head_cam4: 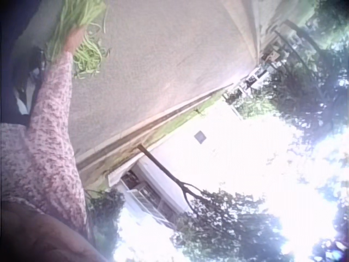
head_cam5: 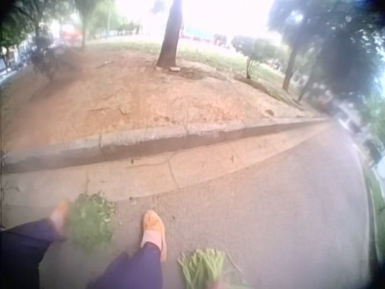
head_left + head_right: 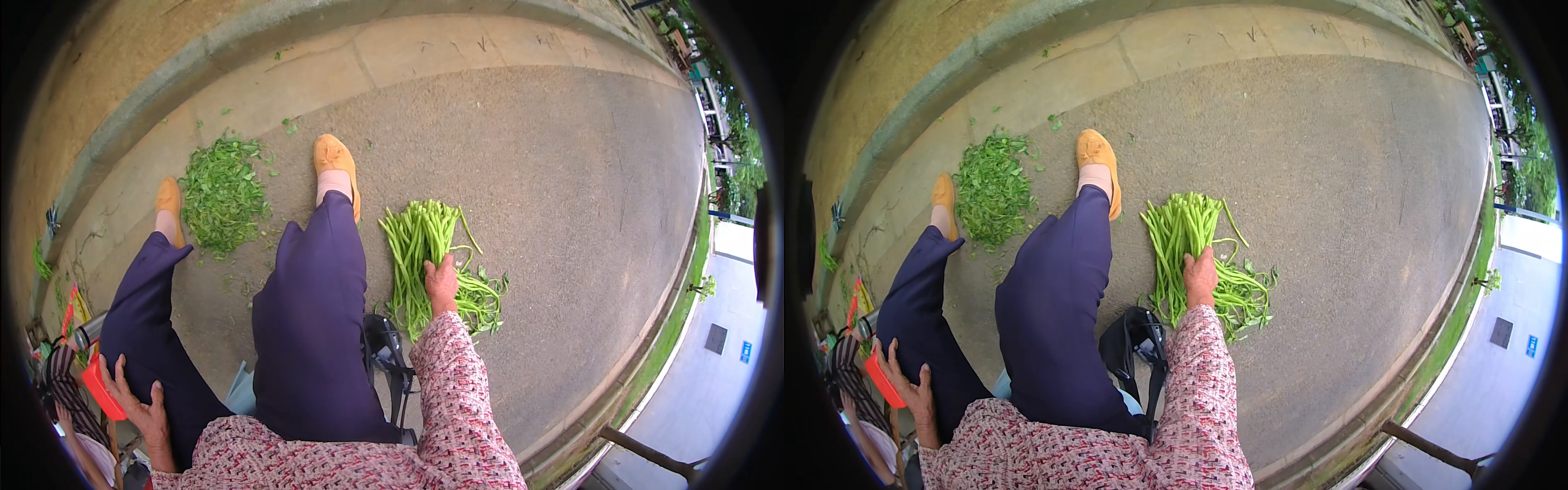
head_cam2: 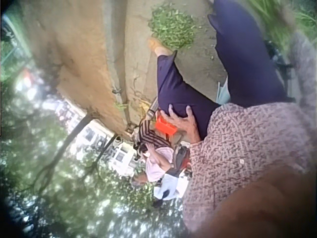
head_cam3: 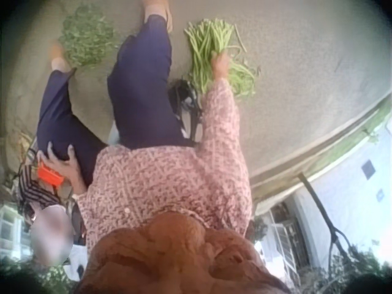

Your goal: The person holds a bunch of long beans and strips them by hand, breaking off the ends and snapping the pods into smaller sections.

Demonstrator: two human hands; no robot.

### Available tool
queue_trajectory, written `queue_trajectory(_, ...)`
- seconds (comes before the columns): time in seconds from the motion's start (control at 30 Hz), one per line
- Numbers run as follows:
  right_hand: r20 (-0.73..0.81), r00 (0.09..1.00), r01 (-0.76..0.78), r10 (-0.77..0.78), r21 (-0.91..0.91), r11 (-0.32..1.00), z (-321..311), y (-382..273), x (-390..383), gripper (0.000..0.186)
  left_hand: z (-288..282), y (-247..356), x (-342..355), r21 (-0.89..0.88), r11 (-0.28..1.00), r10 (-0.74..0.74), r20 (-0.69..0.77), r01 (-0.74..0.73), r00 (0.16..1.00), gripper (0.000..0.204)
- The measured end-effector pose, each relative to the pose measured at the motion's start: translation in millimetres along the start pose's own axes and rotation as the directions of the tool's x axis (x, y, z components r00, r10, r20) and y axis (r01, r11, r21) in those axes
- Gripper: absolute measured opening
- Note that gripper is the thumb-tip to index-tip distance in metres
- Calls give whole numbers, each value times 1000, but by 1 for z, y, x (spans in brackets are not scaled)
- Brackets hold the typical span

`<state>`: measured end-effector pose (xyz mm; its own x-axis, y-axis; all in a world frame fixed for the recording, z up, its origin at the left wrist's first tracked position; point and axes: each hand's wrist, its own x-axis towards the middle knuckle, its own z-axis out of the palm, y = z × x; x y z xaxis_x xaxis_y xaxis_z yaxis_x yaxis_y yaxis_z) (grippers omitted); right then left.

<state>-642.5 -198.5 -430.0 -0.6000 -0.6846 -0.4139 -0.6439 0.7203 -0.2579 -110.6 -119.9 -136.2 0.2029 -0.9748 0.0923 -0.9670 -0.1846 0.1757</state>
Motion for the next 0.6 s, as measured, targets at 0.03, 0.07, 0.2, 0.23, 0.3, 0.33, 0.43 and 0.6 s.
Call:
queue_trajectory(0.03,-2,1000,-1,1,2,1000,-1,-1,0,43,1,1,1,15,1000,-6,4,6,1000,64)
queue_trajectory(0.07,-43,999,4,-2,49,999,-2,-1,0,43,-1,3,3,31,999,-10,9,10,1000,64)
queue_trajectory(0.2,-105,994,28,-13,147,989,-13,-5,11,46,1,2,5,19,1000,20,1,-20,1000,64)
queue_trajectory(0.23,-90,995,43,-32,116,992,-9,-3,13,47,-1,3,6,16,1000,15,4,-15,1000,64)
queue_trajectory(0.3,24,999,25,-26,25,999,-3,-6,13,54,-2,10,12,7,1000,9,11,-9,1000,64)
queue_trajectory(0.33,42,999,-19,21,-66,998,1,-9,13,56,-2,10,13,6,1000,6,13,-6,1000,63)
queue_trajectory(0.43,81,989,-96,122,-276,957,-5,-44,3,65,-1,10,4,-18,1000,-19,-3,19,1000,63)
queue_trajectory(0.6,9,996,-75,84,-352,933,-16,-40,-11,90,-8,18,6,-110,987,-113,20,115,993,63)
